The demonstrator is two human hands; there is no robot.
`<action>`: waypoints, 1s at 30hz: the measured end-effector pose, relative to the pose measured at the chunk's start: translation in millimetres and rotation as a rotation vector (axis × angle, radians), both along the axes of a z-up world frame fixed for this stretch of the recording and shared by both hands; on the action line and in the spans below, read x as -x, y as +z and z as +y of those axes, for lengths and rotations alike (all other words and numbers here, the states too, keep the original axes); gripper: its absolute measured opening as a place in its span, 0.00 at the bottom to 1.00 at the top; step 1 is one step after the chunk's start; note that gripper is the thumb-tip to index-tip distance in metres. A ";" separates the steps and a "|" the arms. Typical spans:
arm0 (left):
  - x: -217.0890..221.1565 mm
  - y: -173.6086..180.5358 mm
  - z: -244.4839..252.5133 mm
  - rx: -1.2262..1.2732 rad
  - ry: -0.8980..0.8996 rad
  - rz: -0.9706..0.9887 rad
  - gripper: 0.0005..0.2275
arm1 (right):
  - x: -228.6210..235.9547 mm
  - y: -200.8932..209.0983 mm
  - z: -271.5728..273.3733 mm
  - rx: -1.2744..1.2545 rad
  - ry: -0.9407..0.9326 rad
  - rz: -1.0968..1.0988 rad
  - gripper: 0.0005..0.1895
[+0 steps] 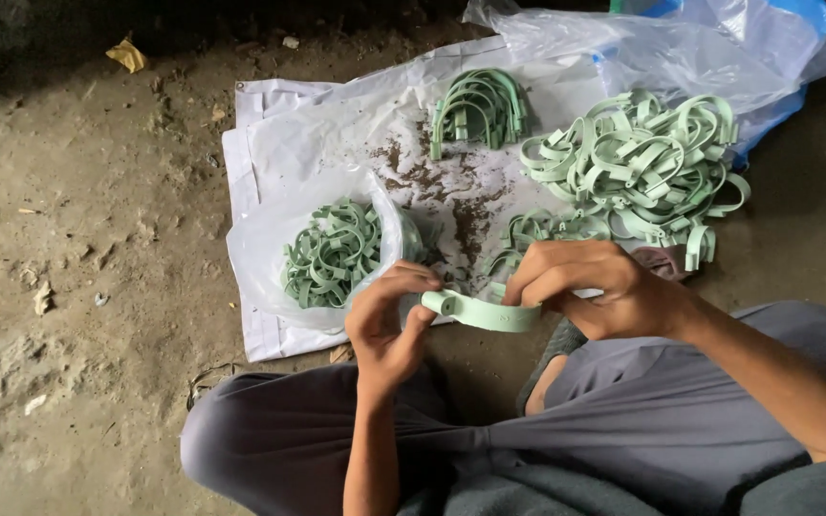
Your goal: The person is sorting through a pile of green plastic clips on a white sheet, cleaning them of debris, and placing them into a clear plastic bag.
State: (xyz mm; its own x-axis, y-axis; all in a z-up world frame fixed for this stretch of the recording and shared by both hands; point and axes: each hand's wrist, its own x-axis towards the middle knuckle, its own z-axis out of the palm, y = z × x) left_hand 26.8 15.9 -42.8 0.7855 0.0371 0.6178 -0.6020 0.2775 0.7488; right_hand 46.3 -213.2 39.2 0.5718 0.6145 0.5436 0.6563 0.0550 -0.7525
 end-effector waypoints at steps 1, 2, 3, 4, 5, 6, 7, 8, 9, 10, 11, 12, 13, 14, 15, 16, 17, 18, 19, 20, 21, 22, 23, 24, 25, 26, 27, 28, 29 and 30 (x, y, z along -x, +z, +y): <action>-0.4 -1.5 0.4 -0.001 -0.001 0.001 0.11 | 0.3 -3.0 -0.4 -0.001 -0.001 0.001 0.11; -0.8 -3.2 1.0 0.003 0.003 0.008 0.11 | 0.6 -6.1 -0.6 -0.010 -0.046 0.047 0.09; -0.3 -5.1 1.1 0.008 0.010 0.018 0.11 | 1.1 -9.4 -1.2 -0.019 -0.087 0.095 0.08; -1.0 -3.6 0.7 0.008 0.011 0.022 0.11 | 0.0 -20.4 -7.0 -0.019 -0.086 0.099 0.08; -2.3 -1.7 0.4 -0.055 0.058 0.033 0.09 | -2.2 -30.5 -12.5 -0.033 -0.127 0.150 0.10; -3.4 0.2 1.2 -0.118 0.104 0.044 0.08 | -4.0 -40.7 -17.0 -0.048 -0.168 0.202 0.15; -6.6 5.8 -2.4 -0.114 0.118 0.050 0.08 | -12.0 -45.4 -19.6 -0.042 -0.154 0.206 0.15; -9.8 11.2 -4.4 -0.225 0.198 0.100 0.06 | -19.8 -50.5 -20.4 0.046 -0.309 0.146 0.15; -9.9 16.2 -2.8 -0.341 0.293 0.161 0.05 | -28.8 -57.3 -17.2 0.132 -0.444 0.090 0.15; -8.9 0.0 -5.2 -0.341 0.323 0.179 0.05 | -43.7 -71.5 -20.8 0.136 -0.411 0.100 0.15; -13.3 -14.6 -8.3 -0.375 0.480 0.228 0.07 | -64.4 -82.9 -24.2 0.229 -0.449 0.038 0.14; -17.9 -28.5 -10.8 -0.407 0.637 0.279 0.10 | -85.4 -93.4 -26.3 0.320 -0.487 -0.028 0.14; -15.2 -25.2 -13.9 -0.403 0.667 0.280 0.10 | -102.2 -112.8 -14.6 0.317 -0.459 -0.037 0.14; -12.9 -22.1 -17.3 -0.445 0.603 0.228 0.07 | -118.8 -132.2 -2.3 0.324 -0.450 -0.071 0.12; -11.3 -19.6 -22.1 -0.488 0.537 0.178 0.04 | -135.3 -152.0 9.6 0.331 -0.443 -0.105 0.11; -10.9 -26.3 -25.6 -0.486 0.566 0.181 0.04 | -140.8 -164.1 40.1 0.328 -0.415 -0.113 0.11; -11.4 -33.1 -28.8 -0.513 0.534 0.096 0.06 | -144.9 -176.7 70.7 0.285 -0.368 -0.074 0.11; -12.7 -40.3 -32.6 -0.542 0.500 0.011 0.08 | -148.2 -189.4 100.9 0.244 -0.321 -0.034 0.11; -12.2 -36.4 -32.6 -0.539 0.515 0.012 0.08 | -143.8 -203.2 128.7 0.245 -0.307 -0.040 0.11; -12.5 -32.8 -33.3 -0.554 0.558 -0.045 0.10 | -139.7 -217.4 155.6 0.224 -0.270 0.154 0.14; -12.8 -29.7 -33.5 -0.573 0.592 -0.101 0.13 | -134.3 -232.9 182.2 0.201 -0.236 0.354 0.18; -13.4 -30.4 -31.8 -0.574 0.599 -0.098 0.13 | -136.8 -255.4 194.9 0.201 -0.229 0.354 0.18; -11.4 -30.7 -31.3 -0.590 0.596 -0.087 0.14 | -136.1 -277.8 205.4 0.143 -0.244 0.500 0.22; -9.7 -31.1 -31.1 -0.605 0.593 -0.077 0.15 | -135.6 -300.4 215.4 0.083 -0.259 0.646 0.27; -10.4 -34.1 -27.9 -0.606 0.582 -0.076 0.15 | -138.4 -307.8 208.5 0.080 -0.268 0.652 0.27; -11.6 -37.7 -25.3 -0.650 0.557 -0.051 0.12 | -141.5 -315.8 200.9 0.032 -0.284 0.623 0.24; -8.9 -41.2 -27.1 -0.685 0.521 -0.020 0.09 | -138.7 -324.9 185.4 -0.007 -0.313 0.601 0.21; -8.7 -38.9 -22.7 -0.677 0.498 -0.011 0.09 | -147.2 -320.4 161.6 0.000 -0.334 0.612 0.21; -9.0 -36.6 -20.7 -0.714 0.484 -0.001 0.02 | -154.7 -315.3 132.9 0.024 -0.401 0.516 0.15; -9.7 -34.5 -19.4 -0.751 0.469 0.007 0.05 | -161.2 -309.7 103.2 0.052 -0.465 0.419 0.10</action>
